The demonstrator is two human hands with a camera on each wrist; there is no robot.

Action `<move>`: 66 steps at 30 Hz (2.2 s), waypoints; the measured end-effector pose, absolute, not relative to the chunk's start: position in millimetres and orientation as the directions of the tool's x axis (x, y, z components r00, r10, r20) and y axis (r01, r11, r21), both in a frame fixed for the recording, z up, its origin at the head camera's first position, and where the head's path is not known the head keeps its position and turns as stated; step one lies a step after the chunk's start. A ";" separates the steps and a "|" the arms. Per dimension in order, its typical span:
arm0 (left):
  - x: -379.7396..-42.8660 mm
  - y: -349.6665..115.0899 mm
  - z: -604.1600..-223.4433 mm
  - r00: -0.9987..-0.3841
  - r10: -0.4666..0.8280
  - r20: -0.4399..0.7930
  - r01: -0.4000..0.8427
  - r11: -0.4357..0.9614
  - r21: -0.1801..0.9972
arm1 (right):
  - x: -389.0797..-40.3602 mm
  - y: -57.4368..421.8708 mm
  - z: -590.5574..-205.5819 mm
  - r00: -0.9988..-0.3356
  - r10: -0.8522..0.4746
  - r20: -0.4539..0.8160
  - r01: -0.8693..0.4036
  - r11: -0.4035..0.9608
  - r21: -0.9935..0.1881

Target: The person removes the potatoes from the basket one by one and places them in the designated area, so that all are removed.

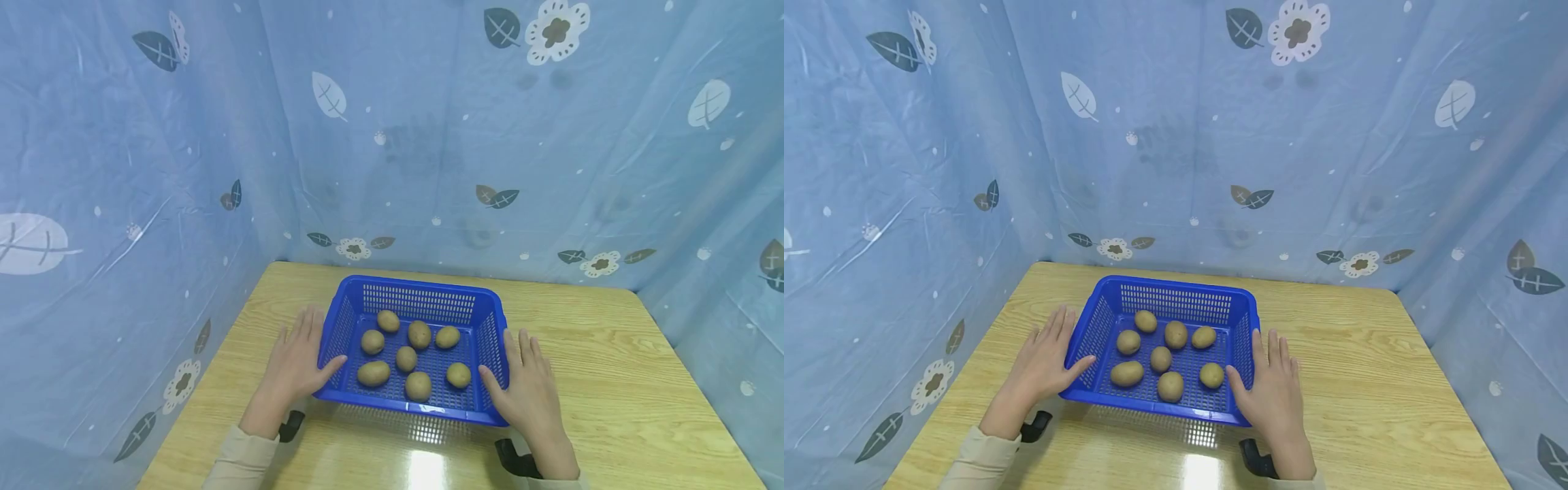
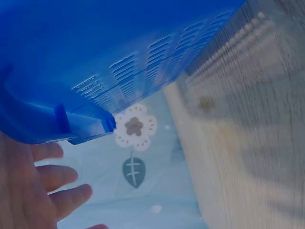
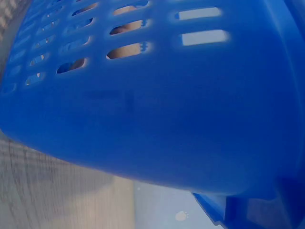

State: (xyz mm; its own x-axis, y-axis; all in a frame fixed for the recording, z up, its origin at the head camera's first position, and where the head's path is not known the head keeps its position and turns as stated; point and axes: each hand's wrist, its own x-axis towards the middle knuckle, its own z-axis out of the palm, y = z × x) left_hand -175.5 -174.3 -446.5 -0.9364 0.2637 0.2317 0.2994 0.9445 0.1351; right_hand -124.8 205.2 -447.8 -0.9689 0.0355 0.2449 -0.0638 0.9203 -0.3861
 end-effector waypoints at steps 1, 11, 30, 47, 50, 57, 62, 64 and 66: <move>-175.3 -174.3 -446.6 -0.937 0.257 0.236 0.297 0.943 0.149 | -124.6 205.2 -447.9 -0.967 0.037 0.252 -0.067 0.917 -0.393; -176.5 -175.2 -450.6 -0.958 0.166 0.233 0.224 0.943 0.247 | -122.7 205.7 -447.9 -0.964 0.049 0.262 -0.083 0.878 -0.471; -180.7 -171.9 -458.5 -0.992 0.053 0.115 0.109 0.823 0.557 | -122.8 204.6 -450.0 -0.944 0.091 0.316 -0.108 0.821 -0.560; -186.8 -170.7 -454.5 -1.000 -0.012 0.023 0.009 0.677 0.736 | -123.0 203.4 -450.4 -0.953 0.108 0.283 -0.099 0.771 -0.629; -187.7 -171.4 -455.4 -1.000 -0.012 0.004 -0.005 0.648 0.762 | -123.0 203.4 -449.3 -0.957 0.110 0.269 -0.094 0.758 -0.646; -188.7 -173.4 -454.4 -0.999 -0.012 -0.049 -0.046 0.597 0.801 | -124.1 203.6 -447.4 -0.972 0.098 0.213 -0.082 0.709 -0.700; -189.5 -174.8 -453.9 -0.996 -0.016 -0.086 -0.080 0.566 0.820 | -123.9 202.6 -447.5 -0.979 0.083 0.187 -0.086 0.661 -0.745; -189.7 -175.3 -454.1 -0.996 -0.015 -0.093 -0.085 0.562 0.823 | -124.0 202.3 -447.1 -0.981 0.078 0.176 -0.083 0.652 -0.753; -189.6 -175.4 -453.7 -0.995 -0.013 -0.098 -0.088 0.563 0.821 | -124.0 202.2 -446.6 -0.983 0.073 0.168 -0.082 0.646 -0.759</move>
State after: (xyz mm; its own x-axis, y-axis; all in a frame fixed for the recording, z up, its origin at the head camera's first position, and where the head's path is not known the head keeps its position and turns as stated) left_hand -189.6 -175.4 -453.7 -0.9951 -0.0134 -0.0978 -0.0883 0.5634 0.8215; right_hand -124.0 202.2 -446.6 -0.9830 0.0732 0.1683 -0.0820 0.6457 -0.7592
